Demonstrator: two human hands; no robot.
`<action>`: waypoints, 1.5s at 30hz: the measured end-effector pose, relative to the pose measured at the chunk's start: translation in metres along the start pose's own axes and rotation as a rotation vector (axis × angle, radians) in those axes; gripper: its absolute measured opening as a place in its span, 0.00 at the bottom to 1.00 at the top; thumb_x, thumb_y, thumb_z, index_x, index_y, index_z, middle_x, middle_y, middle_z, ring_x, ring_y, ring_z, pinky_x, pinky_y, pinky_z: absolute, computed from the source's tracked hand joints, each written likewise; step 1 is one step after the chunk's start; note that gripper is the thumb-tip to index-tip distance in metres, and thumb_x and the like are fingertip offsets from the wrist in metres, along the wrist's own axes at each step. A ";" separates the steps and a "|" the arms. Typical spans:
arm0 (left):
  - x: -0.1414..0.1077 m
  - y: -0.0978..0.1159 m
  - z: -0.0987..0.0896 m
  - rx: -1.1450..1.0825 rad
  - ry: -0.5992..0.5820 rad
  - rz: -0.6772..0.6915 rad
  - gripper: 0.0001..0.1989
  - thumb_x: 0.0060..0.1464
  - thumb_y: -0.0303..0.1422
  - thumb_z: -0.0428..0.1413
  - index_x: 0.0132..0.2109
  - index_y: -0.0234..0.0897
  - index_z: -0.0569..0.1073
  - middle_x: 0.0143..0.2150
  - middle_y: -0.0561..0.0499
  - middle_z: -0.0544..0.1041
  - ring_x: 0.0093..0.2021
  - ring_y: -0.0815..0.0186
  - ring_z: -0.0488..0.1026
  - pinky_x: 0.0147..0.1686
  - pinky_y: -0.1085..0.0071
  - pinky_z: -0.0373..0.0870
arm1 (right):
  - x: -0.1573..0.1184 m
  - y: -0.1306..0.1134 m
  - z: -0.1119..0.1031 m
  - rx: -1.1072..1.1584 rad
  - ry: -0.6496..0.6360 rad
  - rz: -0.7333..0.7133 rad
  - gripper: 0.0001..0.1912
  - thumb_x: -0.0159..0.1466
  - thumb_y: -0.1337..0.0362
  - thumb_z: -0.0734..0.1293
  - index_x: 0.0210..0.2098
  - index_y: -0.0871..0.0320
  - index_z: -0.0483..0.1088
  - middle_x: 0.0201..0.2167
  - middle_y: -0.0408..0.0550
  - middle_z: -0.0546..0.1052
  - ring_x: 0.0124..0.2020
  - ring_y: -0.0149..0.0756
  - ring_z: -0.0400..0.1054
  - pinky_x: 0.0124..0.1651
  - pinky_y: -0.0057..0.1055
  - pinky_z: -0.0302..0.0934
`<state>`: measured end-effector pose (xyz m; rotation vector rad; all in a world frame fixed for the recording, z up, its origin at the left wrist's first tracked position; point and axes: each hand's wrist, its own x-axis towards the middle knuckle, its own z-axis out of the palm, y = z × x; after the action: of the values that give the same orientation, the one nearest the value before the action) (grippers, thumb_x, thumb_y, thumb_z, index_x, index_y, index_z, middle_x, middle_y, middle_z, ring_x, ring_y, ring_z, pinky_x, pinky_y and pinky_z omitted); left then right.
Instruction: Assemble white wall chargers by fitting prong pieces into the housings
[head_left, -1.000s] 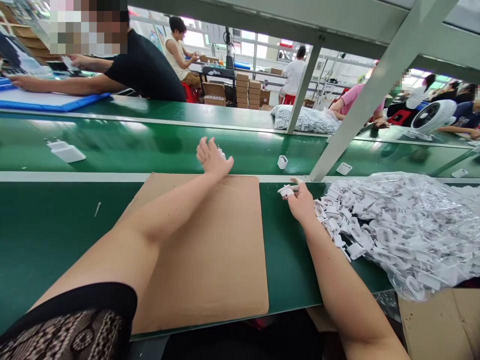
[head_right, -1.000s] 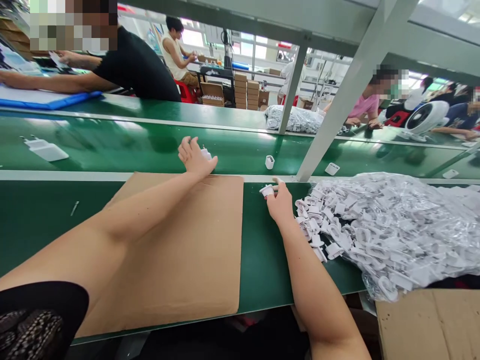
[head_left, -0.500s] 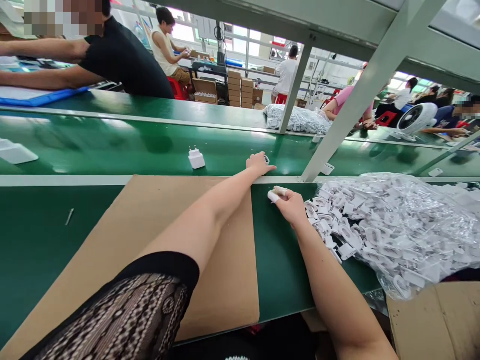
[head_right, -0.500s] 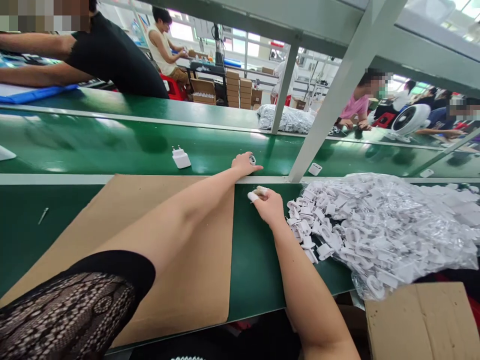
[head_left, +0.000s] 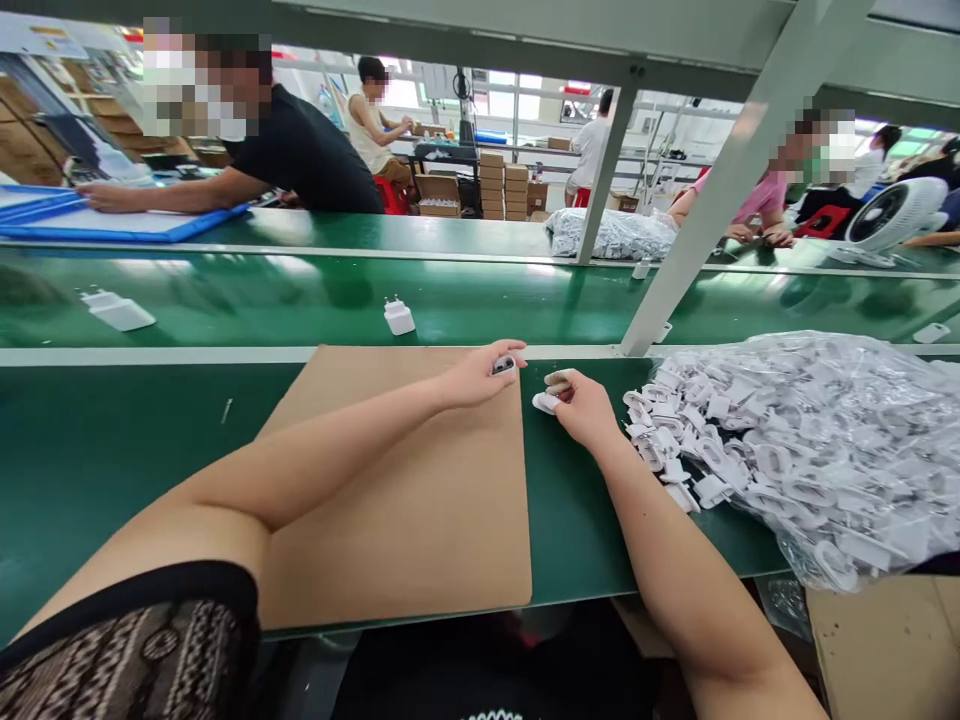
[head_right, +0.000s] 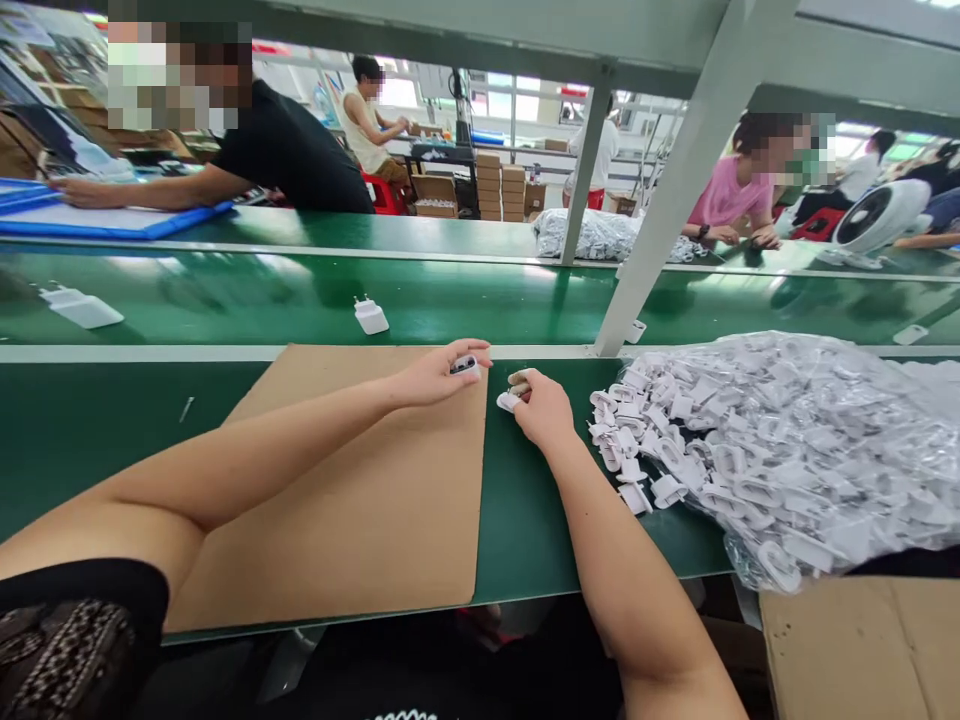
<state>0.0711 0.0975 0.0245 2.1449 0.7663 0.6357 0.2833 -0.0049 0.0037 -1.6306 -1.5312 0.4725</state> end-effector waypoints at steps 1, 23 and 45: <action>-0.019 0.002 -0.001 -0.013 -0.010 -0.016 0.29 0.57 0.36 0.58 0.66 0.41 0.68 0.61 0.44 0.78 0.46 0.64 0.76 0.51 0.65 0.74 | 0.000 0.001 0.002 -0.032 -0.030 -0.021 0.10 0.57 0.64 0.75 0.39 0.53 0.80 0.35 0.45 0.84 0.34 0.38 0.77 0.41 0.37 0.71; -0.096 -0.004 0.027 -0.117 0.145 -0.003 0.13 0.53 0.42 0.66 0.40 0.38 0.80 0.41 0.47 0.78 0.43 0.60 0.75 0.42 0.65 0.73 | -0.027 -0.054 0.020 0.063 -0.049 -0.390 0.10 0.67 0.60 0.69 0.45 0.52 0.80 0.39 0.47 0.80 0.39 0.40 0.74 0.45 0.38 0.70; -0.095 0.001 0.024 -0.122 0.132 0.032 0.10 0.54 0.40 0.64 0.34 0.38 0.77 0.37 0.48 0.78 0.43 0.59 0.76 0.43 0.65 0.73 | -0.034 -0.063 0.034 -0.218 -0.131 -0.605 0.12 0.63 0.74 0.65 0.40 0.53 0.76 0.38 0.50 0.78 0.42 0.44 0.69 0.43 0.38 0.68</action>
<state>0.0208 0.0196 -0.0068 2.0225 0.7452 0.8262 0.2117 -0.0320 0.0230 -1.2117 -2.1254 0.0816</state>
